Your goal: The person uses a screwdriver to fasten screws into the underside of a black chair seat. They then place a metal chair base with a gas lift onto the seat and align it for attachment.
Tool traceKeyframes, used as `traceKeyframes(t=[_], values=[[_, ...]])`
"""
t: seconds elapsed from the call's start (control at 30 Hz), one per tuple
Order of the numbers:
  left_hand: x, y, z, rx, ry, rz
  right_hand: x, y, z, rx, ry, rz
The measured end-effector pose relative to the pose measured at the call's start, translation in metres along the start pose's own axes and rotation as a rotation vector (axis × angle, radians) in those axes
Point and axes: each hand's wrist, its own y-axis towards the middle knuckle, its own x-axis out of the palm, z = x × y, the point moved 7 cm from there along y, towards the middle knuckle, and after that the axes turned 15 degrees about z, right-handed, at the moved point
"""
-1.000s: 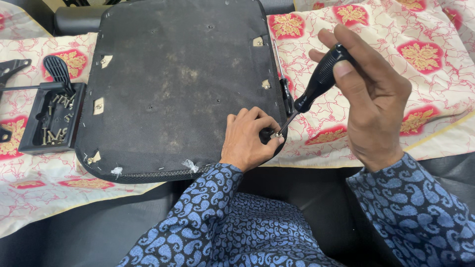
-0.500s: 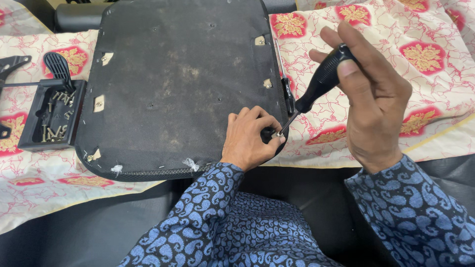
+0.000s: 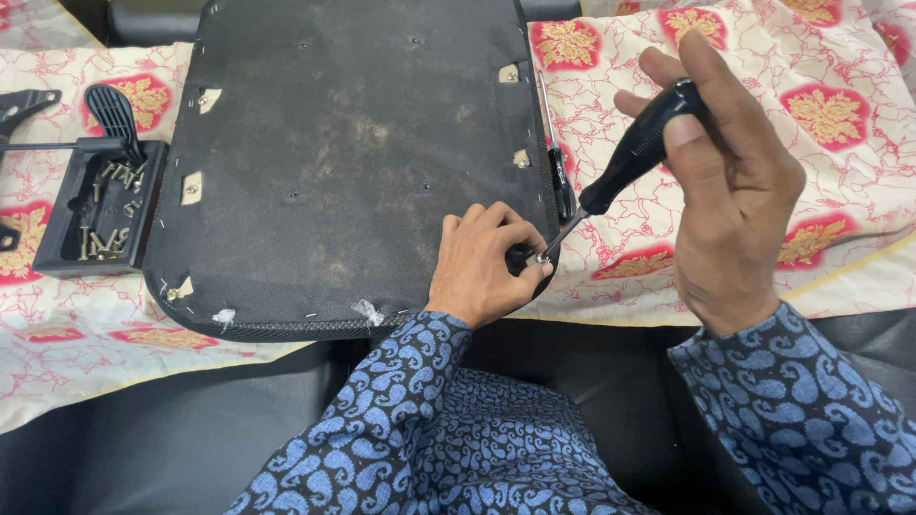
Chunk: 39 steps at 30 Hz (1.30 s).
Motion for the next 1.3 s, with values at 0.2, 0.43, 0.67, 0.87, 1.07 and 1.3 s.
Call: traceKeyframes(t=[0.2, 0.43, 0.67, 0.87, 1.07, 1.3], values=[[-0.001, 0.0, 0.001, -0.003, -0.006, -0.004, -0.013, 0.0, 0.008, -0.17, -0.21, 0.028], [-0.002, 0.001, 0.002, -0.008, -0.014, -0.008, -0.009, 0.005, 0.006, 0.08, 0.067, 0.028], [-0.003, 0.0, 0.002, -0.003, -0.023, 0.011, 0.003, 0.003, -0.007, -0.142, -0.187, -0.02], [-0.003, 0.0, 0.002, -0.009, -0.032, 0.009, 0.005, 0.006, 0.0, -0.077, -0.054, -0.005], [-0.003, -0.001, 0.002, -0.01, -0.033, -0.001, -0.001, 0.006, 0.003, -0.092, -0.195, -0.007], [-0.004, 0.0, 0.002, -0.014, -0.032, -0.01, -0.007, 0.007, 0.02, 0.006, -0.052, 0.021]])
